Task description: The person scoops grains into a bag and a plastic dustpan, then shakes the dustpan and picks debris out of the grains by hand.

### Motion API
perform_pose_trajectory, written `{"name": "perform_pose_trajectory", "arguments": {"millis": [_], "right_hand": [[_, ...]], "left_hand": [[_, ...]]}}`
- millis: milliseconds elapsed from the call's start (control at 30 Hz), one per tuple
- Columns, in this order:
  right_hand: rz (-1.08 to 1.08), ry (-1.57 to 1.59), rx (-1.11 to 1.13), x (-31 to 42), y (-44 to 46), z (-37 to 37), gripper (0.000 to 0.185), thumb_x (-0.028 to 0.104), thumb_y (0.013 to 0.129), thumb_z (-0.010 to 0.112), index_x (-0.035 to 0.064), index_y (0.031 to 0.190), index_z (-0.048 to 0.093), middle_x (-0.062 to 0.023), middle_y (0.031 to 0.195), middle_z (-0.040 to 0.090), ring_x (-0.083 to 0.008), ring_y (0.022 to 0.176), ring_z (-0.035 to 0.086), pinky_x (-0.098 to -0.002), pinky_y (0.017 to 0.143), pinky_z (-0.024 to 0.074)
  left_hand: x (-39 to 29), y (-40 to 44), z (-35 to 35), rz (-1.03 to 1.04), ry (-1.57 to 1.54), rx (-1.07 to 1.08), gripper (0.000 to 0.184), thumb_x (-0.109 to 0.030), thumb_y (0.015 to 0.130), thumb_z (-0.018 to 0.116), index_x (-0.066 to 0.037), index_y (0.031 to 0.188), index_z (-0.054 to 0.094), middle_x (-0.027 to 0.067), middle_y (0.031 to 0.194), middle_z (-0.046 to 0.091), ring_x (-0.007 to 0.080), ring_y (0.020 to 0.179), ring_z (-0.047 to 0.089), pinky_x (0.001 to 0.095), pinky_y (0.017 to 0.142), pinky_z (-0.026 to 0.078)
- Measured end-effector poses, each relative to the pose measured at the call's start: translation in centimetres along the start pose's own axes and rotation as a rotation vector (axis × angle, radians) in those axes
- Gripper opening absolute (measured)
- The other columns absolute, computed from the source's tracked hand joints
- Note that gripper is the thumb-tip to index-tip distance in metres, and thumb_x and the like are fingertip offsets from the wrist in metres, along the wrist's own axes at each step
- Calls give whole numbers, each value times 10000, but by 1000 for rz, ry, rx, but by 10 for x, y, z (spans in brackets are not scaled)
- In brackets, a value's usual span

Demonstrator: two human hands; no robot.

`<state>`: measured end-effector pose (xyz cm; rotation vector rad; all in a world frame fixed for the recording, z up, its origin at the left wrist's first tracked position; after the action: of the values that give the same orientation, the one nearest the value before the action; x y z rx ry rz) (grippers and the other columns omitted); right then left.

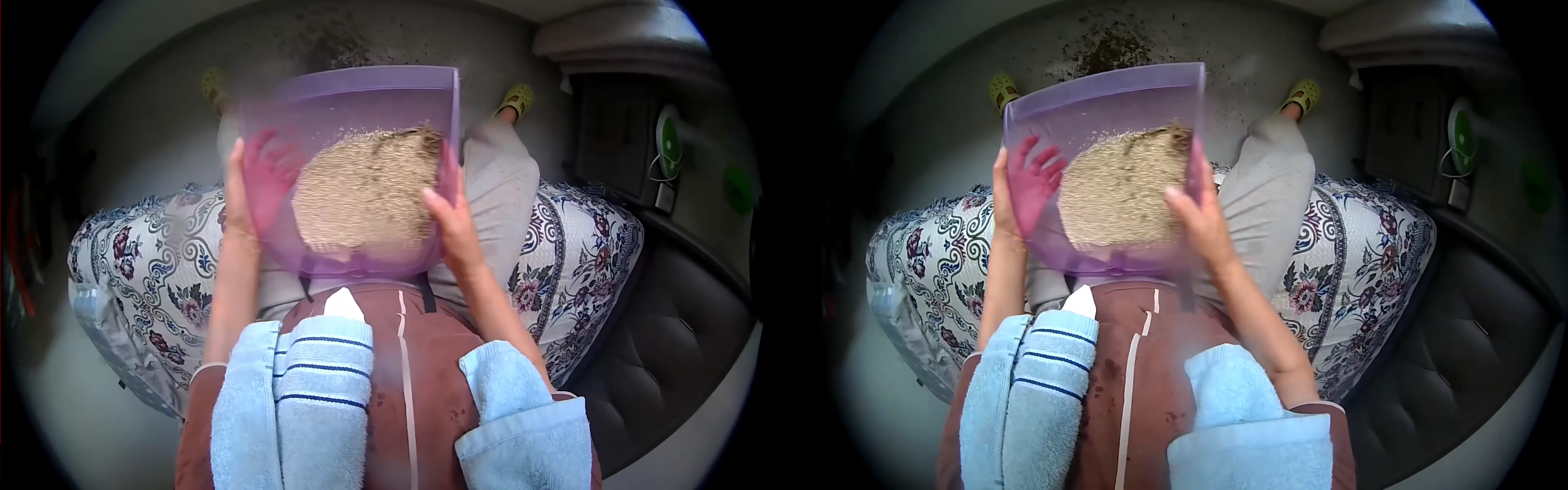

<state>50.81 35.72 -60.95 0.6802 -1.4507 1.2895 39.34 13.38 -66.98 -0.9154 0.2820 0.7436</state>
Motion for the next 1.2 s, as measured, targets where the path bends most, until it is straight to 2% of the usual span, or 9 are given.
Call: {"name": "perform_pose_trajectory", "arguments": {"millis": [167,267,400,467,533,667,833,1033,1200], "right_hand": [[230,217,-10,-29,18,-47,765,309,870,590,212,1525,206,-187,1341,447,-249,1040,600,-362,842,521],[261,404,51,-21,17,-69,737,232,879,570,141,1521,220,-178,1410,407,-264,1280,457,-379,1054,394],[-30,-9,11,-14,11,-29,751,226,902,562,24,1512,174,-156,1568,178,-232,1465,110,-348,1175,97],[59,80,-30,-14,0,-1,809,302,881,580,109,1536,146,-156,1520,264,-247,1413,242,-393,1150,170],[222,93,-58,-35,8,-24,805,338,872,595,183,1536,168,-208,1400,371,-257,1200,486,-346,979,421],[298,381,37,-27,19,-66,732,264,857,593,183,1510,272,-167,1372,425,-188,1072,563,-302,863,495],[32,6,-10,3,5,-16,770,239,889,574,68,1524,173,-150,1574,177,-226,1467,110,-340,1175,97],[224,225,17,-20,24,-60,749,323,867,602,230,1520,247,-169,1308,447,-214,1103,554,-316,872,483],[69,148,21,-11,25,-61,750,264,877,580,109,1519,226,-158,1540,260,-267,1421,263,-374,1158,208]], "left_hand": [[1,-12,40,137,138,-101,587,-544,939,441,-74,1291,448,156,1177,539,266,1128,529,386,994,436],[25,-20,60,214,99,-100,574,-550,948,422,-86,1284,465,124,1185,540,205,1113,531,329,943,442],[13,0,10,-3,-22,56,584,-527,963,410,-63,1316,440,155,1204,548,247,1119,540,365,937,467],[-5,0,1,-61,-18,32,603,-533,959,407,-44,1310,435,187,1205,544,290,1117,541,396,940,477],[-10,-4,5,13,66,-62,589,-528,959,420,-44,1294,449,176,1200,553,283,1133,535,409,975,449],[16,-27,73,199,165,-104,658,-603,923,421,-63,1299,445,149,1250,522,251,1184,497,383,1022,392],[7,-1,2,14,-48,-14,575,-535,939,455,-79,1289,453,177,1191,539,292,1067,565,420,959,459],[11,-23,62,147,33,-95,580,-548,956,413,-70,1281,468,163,1179,559,297,1123,537,420,1009,418],[20,-16,34,99,51,-82,616,-545,932,465,-76,1329,419,164,1157,553,265,1053,561,412,978,431]]}}
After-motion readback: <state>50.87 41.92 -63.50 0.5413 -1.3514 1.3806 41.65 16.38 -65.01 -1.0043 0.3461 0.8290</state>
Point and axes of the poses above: each hand's wrist, its own y-axis towards the middle knuckle, its own z-axis out of the palm, x = y × z, the point moved 10 cm from there along y, towards the middle knuckle
